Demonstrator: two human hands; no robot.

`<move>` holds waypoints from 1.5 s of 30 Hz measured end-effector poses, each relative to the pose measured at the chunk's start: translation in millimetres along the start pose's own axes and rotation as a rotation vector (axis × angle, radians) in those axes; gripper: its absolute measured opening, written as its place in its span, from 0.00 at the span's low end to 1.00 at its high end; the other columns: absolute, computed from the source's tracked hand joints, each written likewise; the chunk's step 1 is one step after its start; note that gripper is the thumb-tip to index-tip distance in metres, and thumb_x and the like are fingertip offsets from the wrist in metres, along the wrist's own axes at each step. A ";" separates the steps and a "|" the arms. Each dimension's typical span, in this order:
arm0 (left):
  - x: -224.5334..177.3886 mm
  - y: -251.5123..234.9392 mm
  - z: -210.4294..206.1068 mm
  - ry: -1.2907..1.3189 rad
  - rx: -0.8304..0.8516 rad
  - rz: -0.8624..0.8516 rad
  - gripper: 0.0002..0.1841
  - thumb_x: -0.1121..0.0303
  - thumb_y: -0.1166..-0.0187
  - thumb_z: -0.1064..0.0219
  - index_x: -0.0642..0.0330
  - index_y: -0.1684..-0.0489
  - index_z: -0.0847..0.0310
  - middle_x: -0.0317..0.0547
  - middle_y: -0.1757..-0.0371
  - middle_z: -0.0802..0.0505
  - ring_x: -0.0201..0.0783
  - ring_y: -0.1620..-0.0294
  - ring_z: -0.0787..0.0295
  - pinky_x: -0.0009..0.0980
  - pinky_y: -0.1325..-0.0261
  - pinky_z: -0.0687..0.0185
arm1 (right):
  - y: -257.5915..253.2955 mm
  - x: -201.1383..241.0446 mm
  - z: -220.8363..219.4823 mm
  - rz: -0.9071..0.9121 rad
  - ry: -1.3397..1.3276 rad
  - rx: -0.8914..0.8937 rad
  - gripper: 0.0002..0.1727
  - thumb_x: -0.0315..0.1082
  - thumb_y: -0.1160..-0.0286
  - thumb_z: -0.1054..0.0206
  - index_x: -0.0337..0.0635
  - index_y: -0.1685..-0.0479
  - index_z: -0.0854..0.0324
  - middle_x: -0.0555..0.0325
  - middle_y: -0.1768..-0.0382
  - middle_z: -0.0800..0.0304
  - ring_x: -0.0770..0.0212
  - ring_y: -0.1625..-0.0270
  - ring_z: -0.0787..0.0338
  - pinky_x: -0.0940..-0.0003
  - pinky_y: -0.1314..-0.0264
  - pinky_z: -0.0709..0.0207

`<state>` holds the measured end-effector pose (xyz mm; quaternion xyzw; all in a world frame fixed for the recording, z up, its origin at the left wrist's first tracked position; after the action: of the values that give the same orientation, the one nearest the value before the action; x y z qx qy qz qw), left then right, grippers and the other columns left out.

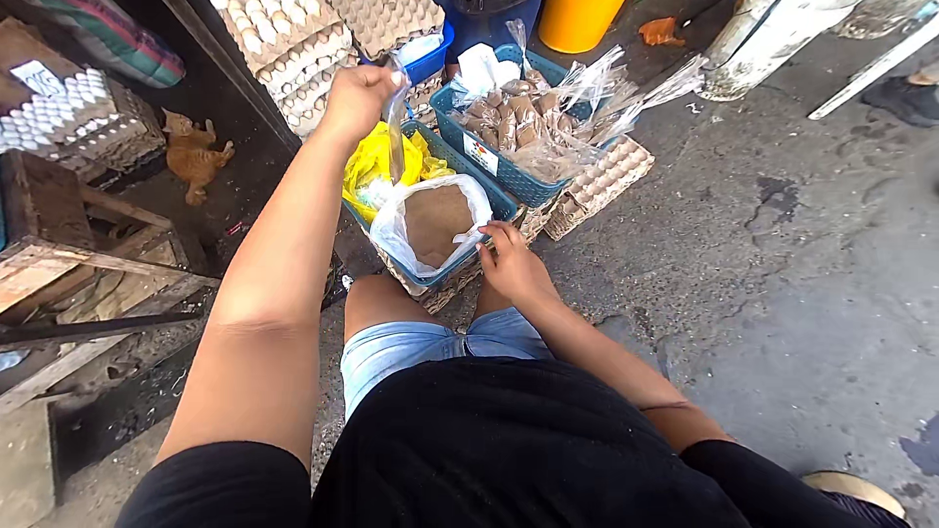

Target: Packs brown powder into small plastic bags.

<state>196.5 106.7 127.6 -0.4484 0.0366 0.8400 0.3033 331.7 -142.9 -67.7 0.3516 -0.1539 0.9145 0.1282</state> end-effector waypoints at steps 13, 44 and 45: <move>-44.6 49.2 -27.3 0.120 0.118 -0.170 0.10 0.65 0.14 0.35 0.55 0.48 0.08 0.34 0.46 0.05 0.20 0.42 0.12 0.23 0.35 0.20 | -32.5 17.9 25.7 0.126 -0.303 -0.087 0.19 0.34 0.12 0.42 0.35 0.32 0.16 0.40 0.33 0.15 0.51 0.33 0.13 0.58 0.31 0.19; 31.6 80.0 -67.2 0.685 -0.230 0.147 0.07 0.72 0.20 0.29 0.56 0.70 0.20 0.33 0.70 0.12 0.28 0.66 0.14 0.29 0.52 0.14 | -52.5 57.7 15.5 0.251 -0.025 0.010 0.23 0.45 0.08 0.47 0.33 0.63 0.20 0.47 0.74 0.18 0.48 0.71 0.14 0.48 0.67 0.21; 36.4 80.4 -66.6 0.699 -0.242 0.173 0.07 0.72 0.20 0.29 0.57 0.70 0.19 0.34 0.68 0.11 0.28 0.65 0.13 0.29 0.51 0.14 | -52.0 57.6 17.0 0.234 -0.005 0.048 0.23 0.45 0.07 0.49 0.34 0.62 0.21 0.47 0.74 0.18 0.47 0.70 0.13 0.47 0.66 0.21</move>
<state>186.6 36.4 42.8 -0.7359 0.0760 0.6570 0.1451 318.3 -94.1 -6.5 0.3365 -0.1720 0.9258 0.0117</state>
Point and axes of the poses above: each hand's wrist, its own y-axis away from the middle knuckle, its own z-axis out of the back of the hand, x = y × z, the point moved 5 cm from there along -y, towards the middle knuckle
